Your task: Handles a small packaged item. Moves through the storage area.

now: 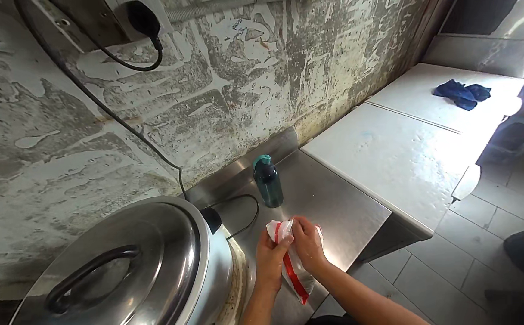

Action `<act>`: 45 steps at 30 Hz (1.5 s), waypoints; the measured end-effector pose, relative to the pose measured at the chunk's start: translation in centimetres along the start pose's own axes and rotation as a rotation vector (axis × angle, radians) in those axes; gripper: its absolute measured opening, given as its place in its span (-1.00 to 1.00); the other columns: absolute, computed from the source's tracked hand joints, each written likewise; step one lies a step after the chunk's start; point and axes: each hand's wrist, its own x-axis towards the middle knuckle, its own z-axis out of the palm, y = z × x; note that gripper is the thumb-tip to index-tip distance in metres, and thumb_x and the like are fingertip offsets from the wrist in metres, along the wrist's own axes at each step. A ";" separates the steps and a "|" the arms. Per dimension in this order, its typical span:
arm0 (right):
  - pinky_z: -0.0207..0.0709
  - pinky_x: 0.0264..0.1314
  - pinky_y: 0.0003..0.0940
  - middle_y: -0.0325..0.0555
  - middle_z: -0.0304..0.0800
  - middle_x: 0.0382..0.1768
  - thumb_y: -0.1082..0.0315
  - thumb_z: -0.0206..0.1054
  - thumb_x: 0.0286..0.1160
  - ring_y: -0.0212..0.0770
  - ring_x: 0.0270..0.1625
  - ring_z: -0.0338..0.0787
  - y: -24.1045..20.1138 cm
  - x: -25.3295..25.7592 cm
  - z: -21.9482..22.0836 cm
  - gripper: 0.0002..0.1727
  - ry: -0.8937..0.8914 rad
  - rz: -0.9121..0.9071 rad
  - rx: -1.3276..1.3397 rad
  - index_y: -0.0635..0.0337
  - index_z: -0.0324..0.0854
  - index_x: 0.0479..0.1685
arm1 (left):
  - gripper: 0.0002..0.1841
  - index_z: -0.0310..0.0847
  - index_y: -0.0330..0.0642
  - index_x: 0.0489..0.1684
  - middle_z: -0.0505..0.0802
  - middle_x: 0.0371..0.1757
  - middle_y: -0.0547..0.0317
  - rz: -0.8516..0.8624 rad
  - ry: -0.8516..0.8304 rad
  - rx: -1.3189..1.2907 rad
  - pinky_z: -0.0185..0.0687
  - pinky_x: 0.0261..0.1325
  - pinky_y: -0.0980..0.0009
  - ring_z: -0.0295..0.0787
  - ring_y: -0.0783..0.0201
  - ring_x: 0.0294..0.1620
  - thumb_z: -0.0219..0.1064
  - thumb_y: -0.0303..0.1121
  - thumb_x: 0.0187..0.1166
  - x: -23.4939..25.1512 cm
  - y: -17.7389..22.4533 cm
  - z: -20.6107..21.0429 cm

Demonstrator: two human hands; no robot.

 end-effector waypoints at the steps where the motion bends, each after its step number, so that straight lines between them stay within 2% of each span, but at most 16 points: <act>1: 0.66 -0.17 -0.33 -0.17 0.74 -0.40 0.25 0.08 0.79 -0.32 -0.32 0.74 -0.2 -0.1 0.1 -0.68 0.003 0.001 -0.016 0.19 0.75 -0.06 | -0.45 0.49 -0.50 0.35 0.86 0.06 -0.25 -0.022 0.034 -0.005 0.84 0.19 0.18 0.88 0.03 0.07 0.53 -0.62 0.33 -0.2 0.2 0.1; 5: 0.67 -0.14 -0.31 -0.15 0.74 -0.39 0.27 0.08 0.80 -0.31 -0.29 0.75 -0.4 -0.1 0.3 -0.69 0.003 0.010 -0.037 0.19 0.74 -0.05 | -0.64 0.66 -0.51 0.13 0.87 -0.03 -0.25 -0.060 0.028 0.015 0.83 0.17 0.17 0.87 0.04 0.01 0.52 -0.60 0.38 0.2 0.3 -0.2; 9: 0.67 -0.12 -0.31 -0.14 0.75 -0.37 0.28 0.06 0.81 -0.31 -0.28 0.75 -0.9 0.0 0.2 -0.69 -0.037 0.005 -0.061 0.20 0.72 -0.02 | -0.72 0.68 -0.47 0.06 0.88 -0.05 -0.17 -0.064 -0.045 0.113 0.82 0.20 0.20 0.88 0.10 0.02 0.46 -0.45 0.51 0.6 0.0 -0.9; 17: 0.65 -0.12 -0.32 -0.14 0.76 -0.35 0.25 0.09 0.81 -0.32 -0.28 0.74 -0.1 1.7 -0.4 -0.68 -0.174 0.063 -0.038 0.19 0.75 -0.01 | -0.71 0.65 -0.43 0.12 0.90 -0.04 -0.05 -0.168 -0.229 0.243 0.74 0.31 0.26 0.86 0.22 0.08 0.24 -0.33 0.73 2.0 1.3 -1.8; 21: 0.62 -0.28 -0.42 -0.19 0.73 -0.43 0.26 0.10 0.82 -0.36 -0.40 0.70 -0.8 2.2 -1.1 -0.70 -0.272 0.149 0.064 0.20 0.73 -0.04 | -0.70 0.61 -0.39 0.18 0.88 -0.03 0.00 -0.236 -0.316 0.252 0.70 0.34 0.28 0.83 0.24 0.09 0.20 -0.31 0.75 2.7 2.0 -1.9; 23: 0.62 -0.28 -0.41 -0.18 0.72 -0.43 0.26 0.12 0.81 -0.35 -0.41 0.69 -0.6 2.5 -1.5 -0.73 -0.267 0.177 0.087 0.19 0.71 -0.02 | -0.68 0.58 -0.39 0.23 0.87 -0.01 -0.03 -0.253 -0.296 0.233 0.71 0.34 0.28 0.83 0.22 0.11 0.18 -0.30 0.77 2.8 1.8 -1.9; 25: 0.69 -0.24 -0.36 -0.12 0.75 -0.36 0.24 0.17 0.79 -0.30 -0.38 0.74 -0.8 2.1 -2.2 -0.74 -0.211 0.163 0.080 0.20 0.65 0.13 | -0.67 0.55 -0.44 0.25 0.87 -0.01 -0.09 -0.245 -0.235 0.195 0.73 0.31 0.26 0.84 0.18 0.09 0.17 -0.31 0.80 2.6 1.3 -1.7; 26: 0.72 -0.20 -0.34 -0.11 0.76 -0.31 0.20 0.19 0.78 -0.29 -0.36 0.77 -1.1 1.5 -2.7 -0.70 -0.193 0.113 0.039 0.21 0.60 0.22 | -0.68 0.55 -0.45 0.24 0.87 -0.03 -0.10 -0.227 -0.212 0.182 0.75 0.29 0.25 0.85 0.18 0.07 0.16 -0.32 0.79 2.5 1.0 -1.7; 28: 0.66 -0.16 -0.32 -0.13 0.73 -0.24 0.07 0.28 0.68 -0.29 -0.31 0.72 -1.8 -0.1 -3.8 -0.60 -0.223 -0.048 -0.184 0.24 0.59 0.17 | -0.68 0.54 -0.48 0.21 0.87 -0.07 -0.11 -0.197 -0.182 0.162 0.77 0.24 0.23 0.85 0.16 0.02 0.17 -0.33 0.78 2.2 0.6 -1.5; 31: 0.65 0.09 -0.13 -0.02 0.74 -0.02 -0.18 0.29 0.58 -0.12 -0.07 0.75 -3.7 -2.1 -4.1 -0.43 -0.405 -0.136 -0.623 0.19 0.63 0.15 | -0.70 0.56 -0.47 0.13 0.86 -0.13 -0.06 -0.189 -0.176 0.169 0.79 0.17 0.26 0.85 0.21 -0.04 0.18 -0.33 0.76 1.8 0.7 -1.3; 35: 0.64 0.13 0.07 0.11 0.79 -0.07 -0.03 0.02 0.79 0.09 0.06 0.82 -4.9 -1.2 -3.6 -0.51 -0.484 -0.186 -0.940 0.24 0.61 0.07 | -0.67 0.60 -0.46 0.16 0.89 -0.07 -0.06 -0.170 -0.176 0.253 0.77 0.23 0.29 0.86 0.22 0.02 0.23 -0.29 0.74 1.8 1.1 -1.0; 37: 0.65 0.13 0.12 0.10 0.80 -0.07 0.04 -0.10 0.84 0.11 0.09 0.83 -5.4 -0.7 -3.4 -0.54 -0.538 -0.195 -0.995 0.21 0.60 0.08 | -0.66 0.61 -0.48 0.15 0.90 -0.09 -0.09 -0.098 -0.106 0.290 0.82 0.17 0.25 0.89 0.18 -0.02 0.31 -0.30 0.69 1.2 1.0 -0.4; 40: 0.60 0.12 0.13 0.08 0.78 -0.13 0.12 -0.10 0.80 0.07 0.06 0.81 -5.5 -0.6 -3.4 -0.59 -0.586 -0.171 -0.908 0.18 0.61 0.01 | -0.54 0.48 -0.47 0.31 0.87 -0.01 -0.11 0.017 0.010 0.303 0.84 0.16 0.24 0.89 0.18 0.02 0.41 -0.31 0.61 -0.1 0.4 0.0; 42: 0.58 0.08 0.07 0.08 0.75 -0.22 0.15 -0.06 0.77 0.04 -0.02 0.79 -4.9 -0.9 -3.4 -0.60 -0.542 -0.210 -0.808 0.22 0.62 -0.13 | -0.34 0.21 -0.38 0.31 0.72 0.04 -0.10 0.117 0.124 0.294 0.80 0.09 0.24 0.78 0.19 0.03 0.59 -0.35 0.38 -0.1 0.2 -0.1; 44: 0.57 0.15 -0.04 0.10 0.76 -0.20 0.18 -0.02 0.76 0.01 0.00 0.78 -4.4 -1.4 -3.3 -0.60 -0.472 -0.279 -0.735 0.27 0.65 -0.18 | -0.10 0.06 -0.38 0.46 0.68 0.18 -0.17 0.183 0.108 0.284 0.76 0.17 0.20 0.73 0.14 0.16 0.66 -0.28 0.21 0.3 0.5 -0.5; 45: 0.58 0.21 -0.06 0.13 0.78 -0.15 0.20 -0.01 0.76 0.02 0.06 0.79 -4.5 -1.6 -3.2 -0.60 -0.463 -0.295 -0.726 0.30 0.67 -0.14 | -0.03 0.00 -0.39 0.55 0.73 0.23 -0.17 0.207 0.034 0.288 0.79 0.22 0.22 0.79 0.16 0.21 0.65 -0.21 0.23 0.5 0.7 -0.5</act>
